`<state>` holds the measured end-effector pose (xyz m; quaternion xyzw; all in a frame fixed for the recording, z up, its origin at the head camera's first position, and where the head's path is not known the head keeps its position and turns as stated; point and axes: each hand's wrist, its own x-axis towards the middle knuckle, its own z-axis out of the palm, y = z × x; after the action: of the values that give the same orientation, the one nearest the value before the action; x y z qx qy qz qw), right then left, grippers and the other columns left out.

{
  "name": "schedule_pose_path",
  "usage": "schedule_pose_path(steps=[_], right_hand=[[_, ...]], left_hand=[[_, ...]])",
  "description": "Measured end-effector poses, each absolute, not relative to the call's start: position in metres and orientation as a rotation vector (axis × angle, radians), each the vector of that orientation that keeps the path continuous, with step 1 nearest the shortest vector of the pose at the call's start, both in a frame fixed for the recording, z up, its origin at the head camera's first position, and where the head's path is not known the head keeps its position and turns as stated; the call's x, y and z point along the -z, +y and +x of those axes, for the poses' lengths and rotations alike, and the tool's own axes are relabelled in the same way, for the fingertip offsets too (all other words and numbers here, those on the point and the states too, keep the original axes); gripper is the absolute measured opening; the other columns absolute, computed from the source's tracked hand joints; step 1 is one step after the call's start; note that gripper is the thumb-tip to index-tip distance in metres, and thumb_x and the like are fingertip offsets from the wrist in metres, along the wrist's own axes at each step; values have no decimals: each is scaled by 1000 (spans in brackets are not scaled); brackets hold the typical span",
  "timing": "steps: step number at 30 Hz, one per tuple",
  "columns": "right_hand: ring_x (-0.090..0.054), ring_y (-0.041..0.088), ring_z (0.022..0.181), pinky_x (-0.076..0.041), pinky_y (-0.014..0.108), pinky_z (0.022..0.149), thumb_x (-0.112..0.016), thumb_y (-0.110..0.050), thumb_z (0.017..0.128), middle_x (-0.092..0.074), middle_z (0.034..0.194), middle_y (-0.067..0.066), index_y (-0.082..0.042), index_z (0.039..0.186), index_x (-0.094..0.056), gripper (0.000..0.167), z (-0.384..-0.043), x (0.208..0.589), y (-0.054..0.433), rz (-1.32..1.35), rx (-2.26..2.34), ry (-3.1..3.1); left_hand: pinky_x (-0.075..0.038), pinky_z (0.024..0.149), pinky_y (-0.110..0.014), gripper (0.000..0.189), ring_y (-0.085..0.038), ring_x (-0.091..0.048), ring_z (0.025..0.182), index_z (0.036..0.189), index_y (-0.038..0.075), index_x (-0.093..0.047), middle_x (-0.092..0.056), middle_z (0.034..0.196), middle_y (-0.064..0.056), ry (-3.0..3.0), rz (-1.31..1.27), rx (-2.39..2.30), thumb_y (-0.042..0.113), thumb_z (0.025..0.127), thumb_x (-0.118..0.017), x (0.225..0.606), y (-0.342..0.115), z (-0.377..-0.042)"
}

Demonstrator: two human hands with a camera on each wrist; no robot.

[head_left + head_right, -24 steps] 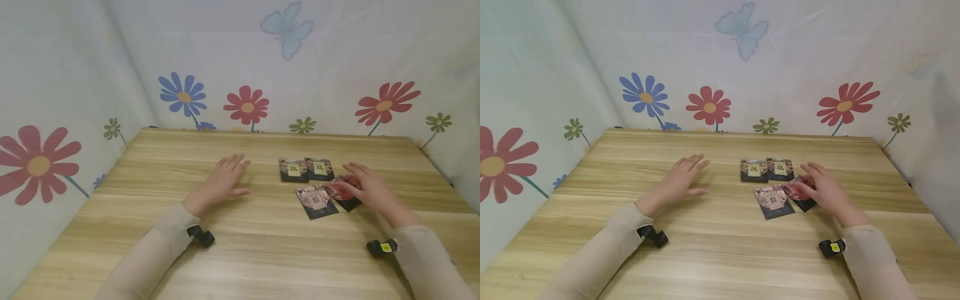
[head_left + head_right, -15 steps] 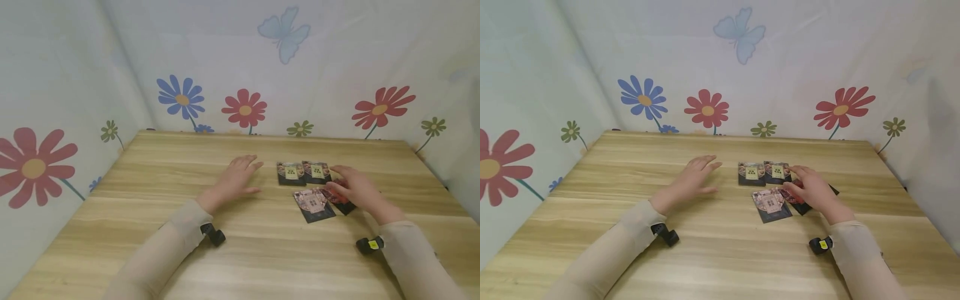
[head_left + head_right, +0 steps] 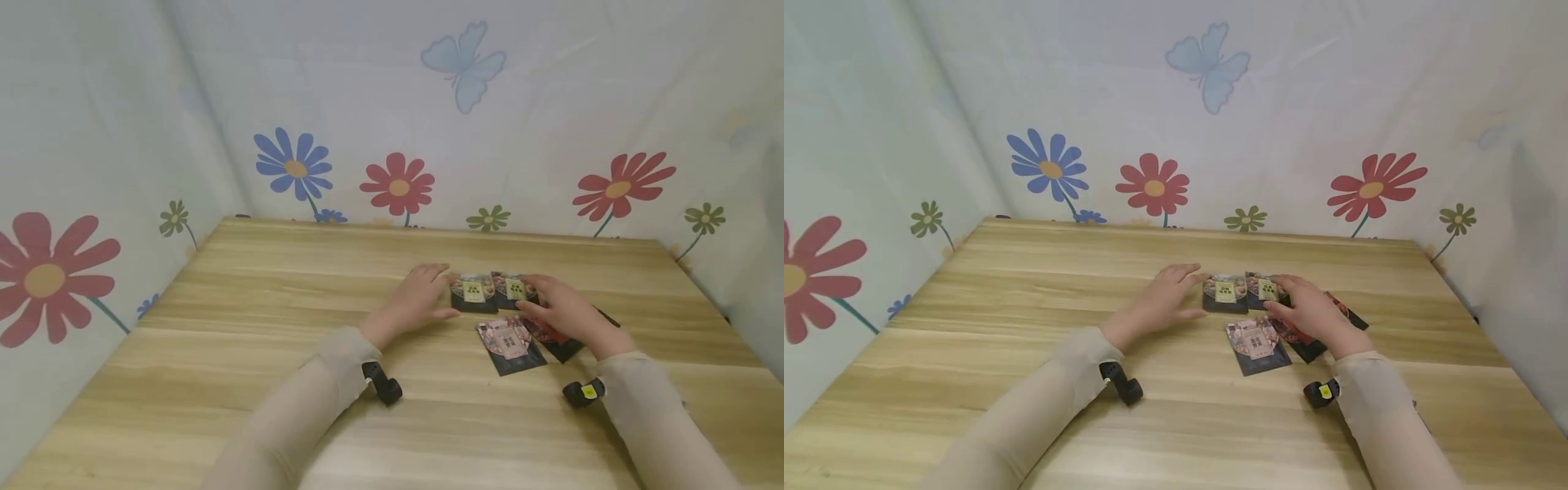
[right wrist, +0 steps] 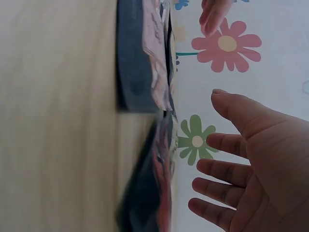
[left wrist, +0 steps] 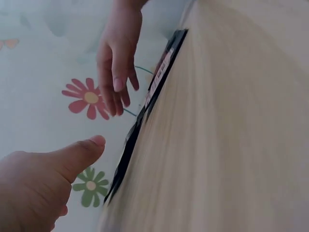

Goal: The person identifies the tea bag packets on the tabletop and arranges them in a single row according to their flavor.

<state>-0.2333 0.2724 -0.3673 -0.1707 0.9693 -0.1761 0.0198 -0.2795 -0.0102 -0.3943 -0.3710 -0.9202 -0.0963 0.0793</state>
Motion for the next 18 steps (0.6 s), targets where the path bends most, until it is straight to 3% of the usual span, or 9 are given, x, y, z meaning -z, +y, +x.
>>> schedule_pose_path(steps=[18], right_hand=[[-41, 48, 131, -36, 61, 106, -59, -25, 96, -42, 145, 29, 5, 140, -45, 55, -256, 392, 266, -622, 517, 3042]], left_hand=[[-27, 120, -36, 70, -24, -39, 140, 145, 15, -43, -43, 150, -9, -2801, -1139, 382, 54, 90, -59, 409, 29, -289]])
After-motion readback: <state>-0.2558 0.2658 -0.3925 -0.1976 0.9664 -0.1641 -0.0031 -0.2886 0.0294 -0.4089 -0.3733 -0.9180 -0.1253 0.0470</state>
